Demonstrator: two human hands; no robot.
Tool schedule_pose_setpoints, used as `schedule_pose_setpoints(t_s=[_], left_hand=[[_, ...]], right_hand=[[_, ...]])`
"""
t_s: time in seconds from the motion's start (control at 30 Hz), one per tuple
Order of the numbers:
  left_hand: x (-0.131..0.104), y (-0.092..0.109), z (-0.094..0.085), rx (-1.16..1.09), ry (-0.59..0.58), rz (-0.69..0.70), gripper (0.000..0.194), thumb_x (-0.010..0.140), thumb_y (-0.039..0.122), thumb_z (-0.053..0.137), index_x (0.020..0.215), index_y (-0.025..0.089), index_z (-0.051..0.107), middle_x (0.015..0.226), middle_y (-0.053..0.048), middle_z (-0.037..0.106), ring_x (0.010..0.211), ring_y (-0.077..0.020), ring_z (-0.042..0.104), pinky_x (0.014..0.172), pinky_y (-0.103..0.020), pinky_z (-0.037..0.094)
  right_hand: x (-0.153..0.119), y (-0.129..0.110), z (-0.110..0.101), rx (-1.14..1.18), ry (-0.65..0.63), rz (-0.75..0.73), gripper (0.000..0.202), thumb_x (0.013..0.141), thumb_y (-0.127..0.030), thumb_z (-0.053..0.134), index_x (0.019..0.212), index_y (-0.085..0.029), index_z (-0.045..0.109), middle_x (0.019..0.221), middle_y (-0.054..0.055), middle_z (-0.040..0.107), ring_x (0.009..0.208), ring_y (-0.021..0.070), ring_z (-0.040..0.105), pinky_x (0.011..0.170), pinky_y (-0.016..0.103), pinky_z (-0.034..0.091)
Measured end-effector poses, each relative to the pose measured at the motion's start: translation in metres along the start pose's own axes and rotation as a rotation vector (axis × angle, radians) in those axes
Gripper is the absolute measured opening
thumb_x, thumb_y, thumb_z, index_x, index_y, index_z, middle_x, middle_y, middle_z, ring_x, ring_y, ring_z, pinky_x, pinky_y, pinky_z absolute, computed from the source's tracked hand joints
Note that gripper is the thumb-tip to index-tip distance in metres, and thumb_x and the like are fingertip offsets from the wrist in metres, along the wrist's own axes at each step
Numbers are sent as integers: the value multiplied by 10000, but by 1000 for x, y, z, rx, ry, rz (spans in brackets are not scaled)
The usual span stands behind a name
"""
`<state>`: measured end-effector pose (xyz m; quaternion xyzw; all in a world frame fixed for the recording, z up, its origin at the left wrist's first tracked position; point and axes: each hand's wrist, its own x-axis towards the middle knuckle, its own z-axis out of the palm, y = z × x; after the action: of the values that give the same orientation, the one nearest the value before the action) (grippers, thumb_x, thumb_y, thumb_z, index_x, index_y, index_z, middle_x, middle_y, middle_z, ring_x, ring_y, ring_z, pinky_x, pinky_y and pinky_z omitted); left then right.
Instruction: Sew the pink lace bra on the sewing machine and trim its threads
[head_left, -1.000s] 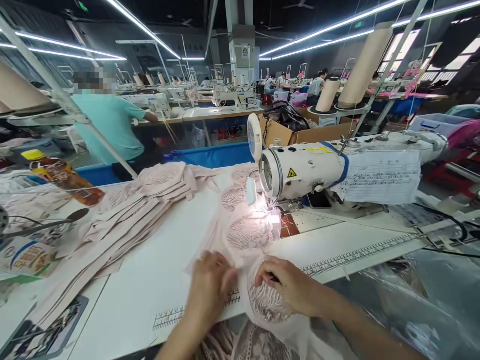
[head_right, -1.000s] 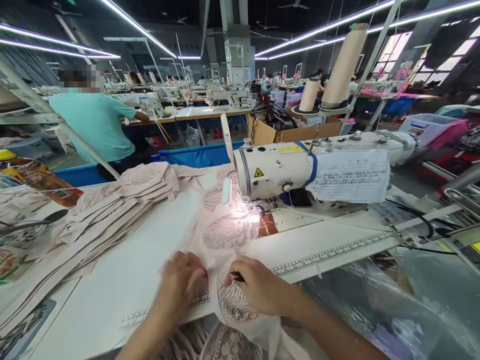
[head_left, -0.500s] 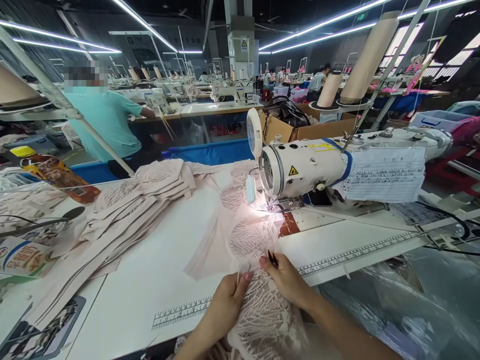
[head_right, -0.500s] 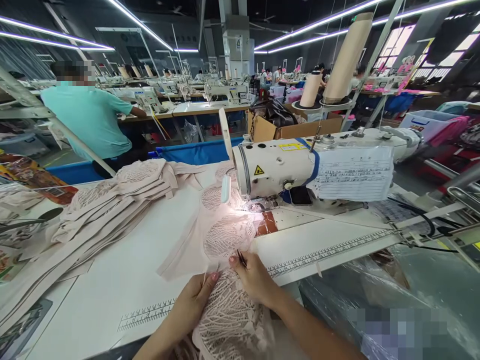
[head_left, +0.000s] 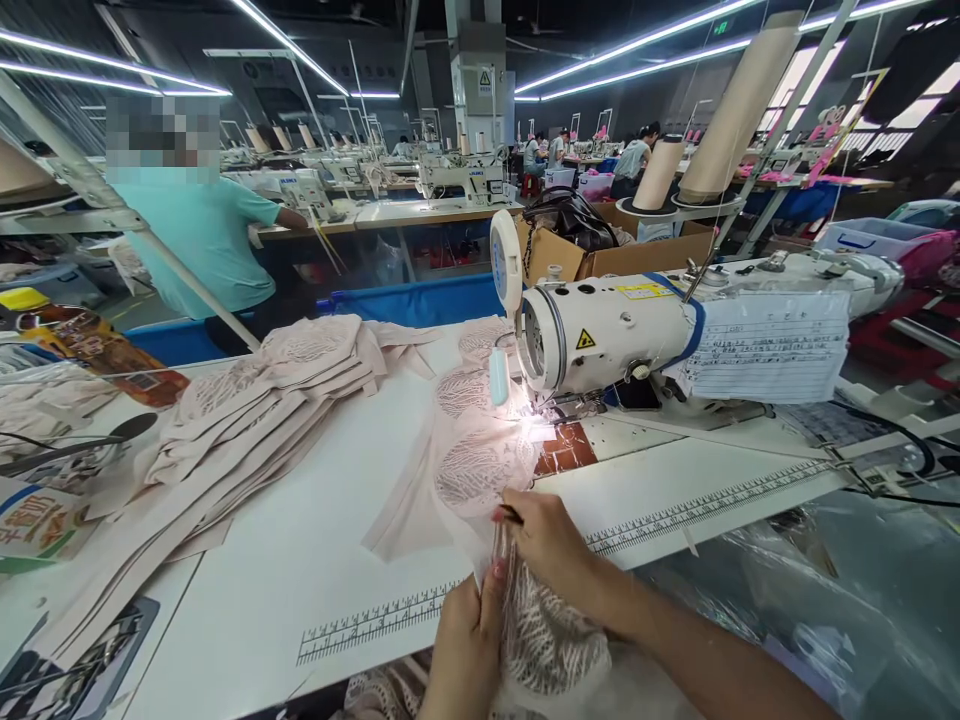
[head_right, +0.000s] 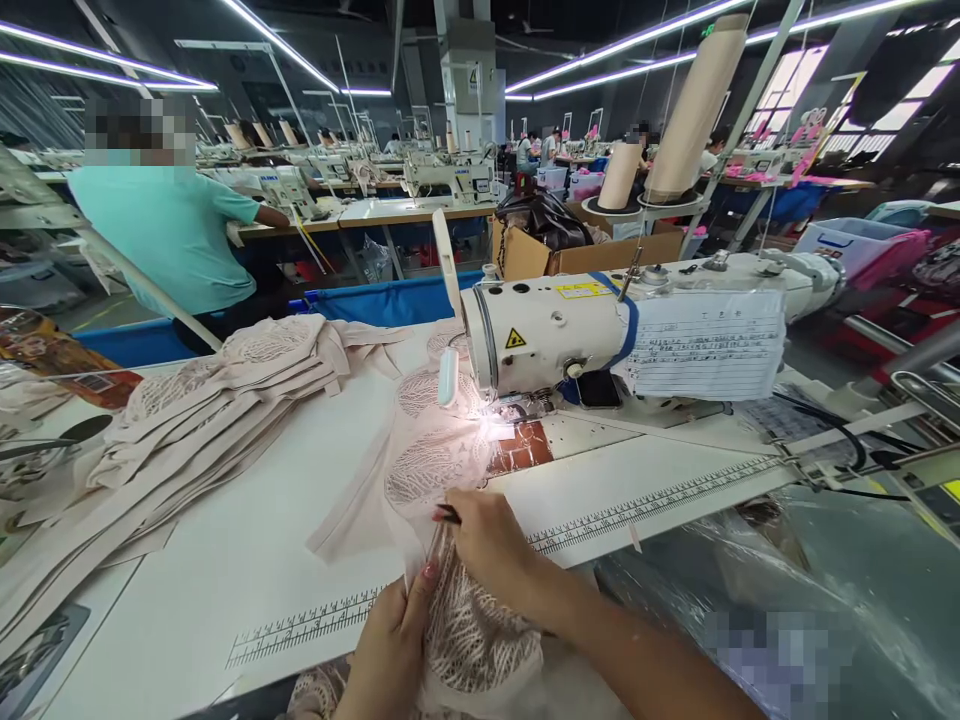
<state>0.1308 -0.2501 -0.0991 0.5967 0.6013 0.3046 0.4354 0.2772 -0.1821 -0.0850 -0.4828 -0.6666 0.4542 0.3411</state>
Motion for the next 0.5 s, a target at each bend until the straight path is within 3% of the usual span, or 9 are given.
schedule_pose_setpoints(t_s=[0.07, 0.13, 0.2, 0.27, 0.37, 0.43, 0.5], left_hand=[[-8, 1, 3, -170, 54, -84, 489, 889, 670, 461, 827, 220, 644, 936, -127, 713, 1103, -347, 610, 1034, -447, 448], [-10, 7, 0, -442, 19, -213, 504, 847, 676, 552, 912, 197, 695, 994, -127, 735, 1144, -355, 615, 1076, -454, 437], [-2, 17, -9, -738, -30, -320, 556, 839, 690, 566, 989, 175, 712, 964, -129, 747, 1074, -341, 664, 1023, -451, 491], [11, 26, -21, -910, 24, -404, 573, 822, 680, 606, 1051, 163, 699, 903, -125, 747, 951, -313, 704, 911, -430, 550], [30, 32, -32, -804, 217, -418, 566, 721, 653, 738, 964, 145, 681, 743, -79, 709, 751, -272, 690, 704, -358, 563], [35, 30, -32, -637, 290, -325, 565, 651, 692, 766, 772, 157, 634, 614, -33, 629, 626, -232, 622, 586, -311, 506], [34, 27, -27, -506, 327, -221, 604, 635, 760, 724, 618, 193, 517, 513, 16, 503, 521, -169, 500, 500, -277, 411]], right_hand=[[-2, 1, 5, 25, 49, -19, 310, 877, -385, 510, 673, -238, 329, 674, -19, 419, 692, 161, 417, 673, 295, 341], [-4, 2, 1, 70, 17, -19, 325, 916, -411, 421, 672, -244, 285, 649, -40, 335, 636, 140, 361, 636, 281, 336], [-6, 3, -7, 112, -101, -21, 336, 924, -407, 372, 649, -243, 270, 619, -54, 276, 576, 120, 309, 572, 260, 316], [-8, 2, -14, 136, -274, -36, 349, 880, -375, 443, 600, -233, 292, 573, -62, 280, 527, 102, 294, 525, 246, 290], [-16, -3, -13, 2, -387, -79, 378, 809, -239, 560, 540, -214, 296, 514, -70, 284, 498, 88, 298, 519, 245, 253], [-21, -6, -4, -283, -295, -92, 339, 798, -179, 602, 546, -198, 376, 509, -60, 379, 514, 99, 370, 548, 255, 261], [-25, -9, 7, -596, -195, -79, 218, 822, -194, 642, 628, -181, 545, 586, -12, 579, 576, 140, 514, 582, 269, 294]])
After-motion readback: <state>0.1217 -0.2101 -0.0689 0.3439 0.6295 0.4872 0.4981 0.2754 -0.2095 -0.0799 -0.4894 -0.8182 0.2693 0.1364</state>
